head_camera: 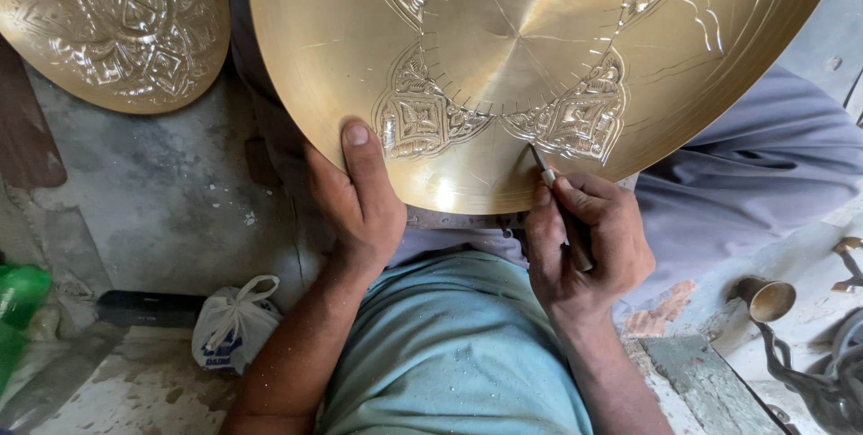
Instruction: The person engraves a decorative pattern into a brass plate using a chisel and a wooden mallet. They hold the plate on their lap, strike the chisel to create indentations, and then use the chisel to refine the lines.
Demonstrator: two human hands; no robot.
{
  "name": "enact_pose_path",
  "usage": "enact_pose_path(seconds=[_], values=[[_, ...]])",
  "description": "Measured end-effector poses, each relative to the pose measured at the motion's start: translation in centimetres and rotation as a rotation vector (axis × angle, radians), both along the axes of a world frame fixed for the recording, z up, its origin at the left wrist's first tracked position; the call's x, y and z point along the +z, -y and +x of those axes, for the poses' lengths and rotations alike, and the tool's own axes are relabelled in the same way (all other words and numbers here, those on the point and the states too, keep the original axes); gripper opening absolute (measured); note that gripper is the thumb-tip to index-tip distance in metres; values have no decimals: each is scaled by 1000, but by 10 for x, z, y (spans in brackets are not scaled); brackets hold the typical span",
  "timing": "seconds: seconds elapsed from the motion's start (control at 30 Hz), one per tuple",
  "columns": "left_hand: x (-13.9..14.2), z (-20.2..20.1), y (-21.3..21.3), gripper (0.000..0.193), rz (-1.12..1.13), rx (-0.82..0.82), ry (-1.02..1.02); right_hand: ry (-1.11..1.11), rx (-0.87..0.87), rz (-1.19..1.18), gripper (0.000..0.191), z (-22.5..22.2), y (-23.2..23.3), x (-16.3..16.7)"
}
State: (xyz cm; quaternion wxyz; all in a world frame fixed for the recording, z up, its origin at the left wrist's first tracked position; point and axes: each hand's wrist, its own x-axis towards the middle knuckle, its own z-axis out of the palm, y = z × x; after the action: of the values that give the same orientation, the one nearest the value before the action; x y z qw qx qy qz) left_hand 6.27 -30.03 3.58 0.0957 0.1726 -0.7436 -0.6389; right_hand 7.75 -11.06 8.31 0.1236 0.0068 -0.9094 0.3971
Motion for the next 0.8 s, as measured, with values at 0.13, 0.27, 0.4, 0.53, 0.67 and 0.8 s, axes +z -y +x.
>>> enact_pose_path(seconds=[0.13,0.27,0.4,0.53,0.67,0.8], values=[[-3,2,0,48,-15,7,1,0,16,6,13,-2,-2,1],[-4,2,-1,48,-7,13,-13,15,34,-2,13,-4,-6,3],[-2,2,0,49,-21,-5,1,17,48,16,12,-6,-8,3],[-1,2,0,50,3,2,26,28,72,11,11,-6,-7,4],[1,0,0,50,-17,-2,23,47,84,-13,11,-7,-7,7],[3,-1,2,52,-16,-19,25,56,105,-40,10,-8,-5,9]])
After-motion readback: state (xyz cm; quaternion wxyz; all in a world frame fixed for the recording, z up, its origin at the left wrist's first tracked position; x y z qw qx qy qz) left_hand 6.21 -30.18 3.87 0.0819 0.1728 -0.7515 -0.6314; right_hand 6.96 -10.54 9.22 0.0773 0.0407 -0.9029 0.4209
